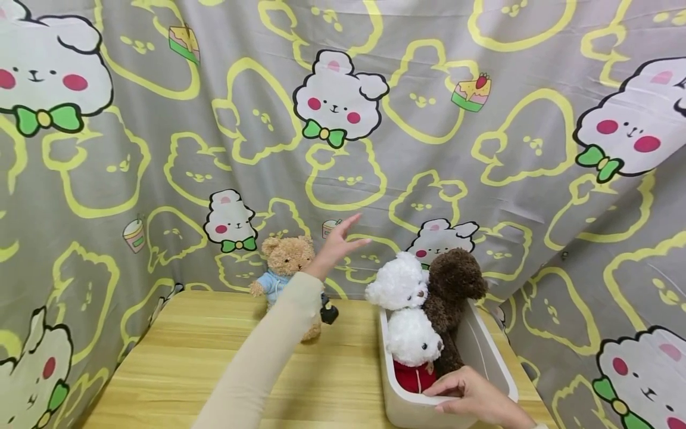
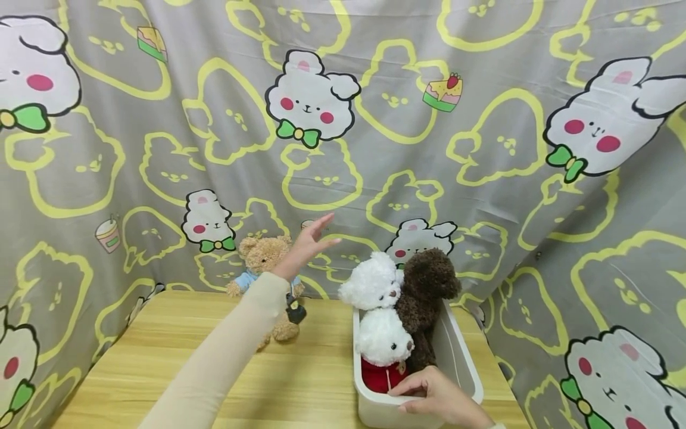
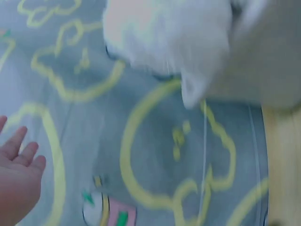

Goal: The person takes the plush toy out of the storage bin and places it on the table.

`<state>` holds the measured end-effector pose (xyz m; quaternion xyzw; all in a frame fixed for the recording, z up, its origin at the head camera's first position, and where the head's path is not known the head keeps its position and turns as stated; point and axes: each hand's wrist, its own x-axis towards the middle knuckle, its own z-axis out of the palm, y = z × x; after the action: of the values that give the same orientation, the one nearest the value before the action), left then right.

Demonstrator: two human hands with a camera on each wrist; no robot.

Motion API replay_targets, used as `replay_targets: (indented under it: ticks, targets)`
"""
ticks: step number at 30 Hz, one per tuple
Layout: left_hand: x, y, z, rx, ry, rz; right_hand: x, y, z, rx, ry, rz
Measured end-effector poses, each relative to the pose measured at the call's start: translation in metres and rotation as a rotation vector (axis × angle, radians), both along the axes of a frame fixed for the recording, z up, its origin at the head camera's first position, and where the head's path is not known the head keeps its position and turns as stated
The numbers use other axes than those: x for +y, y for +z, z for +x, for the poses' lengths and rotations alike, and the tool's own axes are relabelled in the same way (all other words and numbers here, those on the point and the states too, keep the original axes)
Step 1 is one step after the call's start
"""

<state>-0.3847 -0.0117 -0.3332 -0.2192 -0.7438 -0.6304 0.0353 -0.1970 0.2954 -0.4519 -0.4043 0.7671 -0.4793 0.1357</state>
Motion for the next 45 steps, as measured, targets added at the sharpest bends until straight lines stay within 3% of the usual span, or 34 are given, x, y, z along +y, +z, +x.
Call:
replay_targets:
  ticks: [6, 11, 17, 22, 31, 36, 45]
  targets:
    - [0.049, 0.008, 0.013, -0.05, -0.059, -0.013, 0.001, -0.002, 0.0, 0.11, -0.016, -0.004]
    - [0.085, 0.01, 0.023, -0.084, -0.102, -0.004, 0.0, -0.003, -0.001, 0.125, -0.013, -0.011]
    - [0.123, 0.006, 0.032, -0.143, -0.074, 0.016, 0.001, -0.003, 0.0, 0.118, -0.007, -0.025]
    - [0.15, 0.004, 0.041, -0.167, -0.022, -0.023, 0.001, -0.003, -0.001, 0.158, -0.006, -0.027]
    - [0.182, -0.001, 0.054, -0.165, 0.033, -0.118, -0.001, -0.001, -0.002, 0.141, 0.007, -0.027]
    - [0.191, -0.008, 0.051, -0.13, 0.073, -0.164, -0.001, -0.001, -0.002, 0.144, 0.011, -0.033]
    - [0.199, -0.02, 0.045, -0.132, 0.112, -0.224, -0.003, -0.001, 0.0, 0.063, 0.021, -0.048]
